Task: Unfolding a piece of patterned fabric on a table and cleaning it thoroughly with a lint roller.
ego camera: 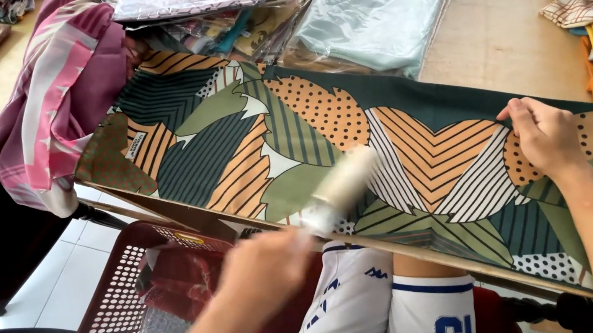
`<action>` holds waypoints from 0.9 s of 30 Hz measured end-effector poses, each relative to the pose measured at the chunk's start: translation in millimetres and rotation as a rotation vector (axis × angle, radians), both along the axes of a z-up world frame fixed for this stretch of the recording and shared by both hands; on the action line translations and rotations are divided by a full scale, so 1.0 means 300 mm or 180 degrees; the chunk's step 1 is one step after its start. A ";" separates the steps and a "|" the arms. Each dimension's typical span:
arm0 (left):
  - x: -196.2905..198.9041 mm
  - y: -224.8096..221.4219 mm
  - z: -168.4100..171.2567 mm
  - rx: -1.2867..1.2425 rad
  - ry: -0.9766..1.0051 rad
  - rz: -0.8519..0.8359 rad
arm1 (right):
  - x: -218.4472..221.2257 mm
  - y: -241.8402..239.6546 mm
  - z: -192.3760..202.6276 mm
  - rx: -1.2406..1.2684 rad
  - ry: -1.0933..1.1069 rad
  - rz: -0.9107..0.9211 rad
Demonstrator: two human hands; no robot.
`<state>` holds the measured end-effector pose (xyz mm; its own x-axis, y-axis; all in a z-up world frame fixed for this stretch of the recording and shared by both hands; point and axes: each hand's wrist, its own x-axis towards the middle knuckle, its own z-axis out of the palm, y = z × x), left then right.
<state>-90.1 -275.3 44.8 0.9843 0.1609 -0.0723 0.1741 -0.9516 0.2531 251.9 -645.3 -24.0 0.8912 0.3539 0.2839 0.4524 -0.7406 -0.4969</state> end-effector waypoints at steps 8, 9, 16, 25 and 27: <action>-0.164 0.718 -0.085 0.1459 0.0118 0.2292 | 0.017 0.016 -0.026 -0.0253 -0.0183 0.0025; -0.154 0.684 -0.038 0.1321 -0.0120 0.2500 | 0.022 0.017 -0.036 -0.0341 -0.0275 0.0027; 0.239 0.028 0.016 -0.0370 -0.0598 0.0296 | -0.011 0.030 0.016 -0.0172 -0.0116 0.0065; 0.373 -0.056 0.060 -0.0043 0.0303 0.0429 | -0.020 0.011 0.032 -0.0020 0.0104 0.0013; 0.323 0.177 0.003 0.0158 0.0204 0.0983 | 0.006 0.015 0.018 -0.0031 0.0024 0.0015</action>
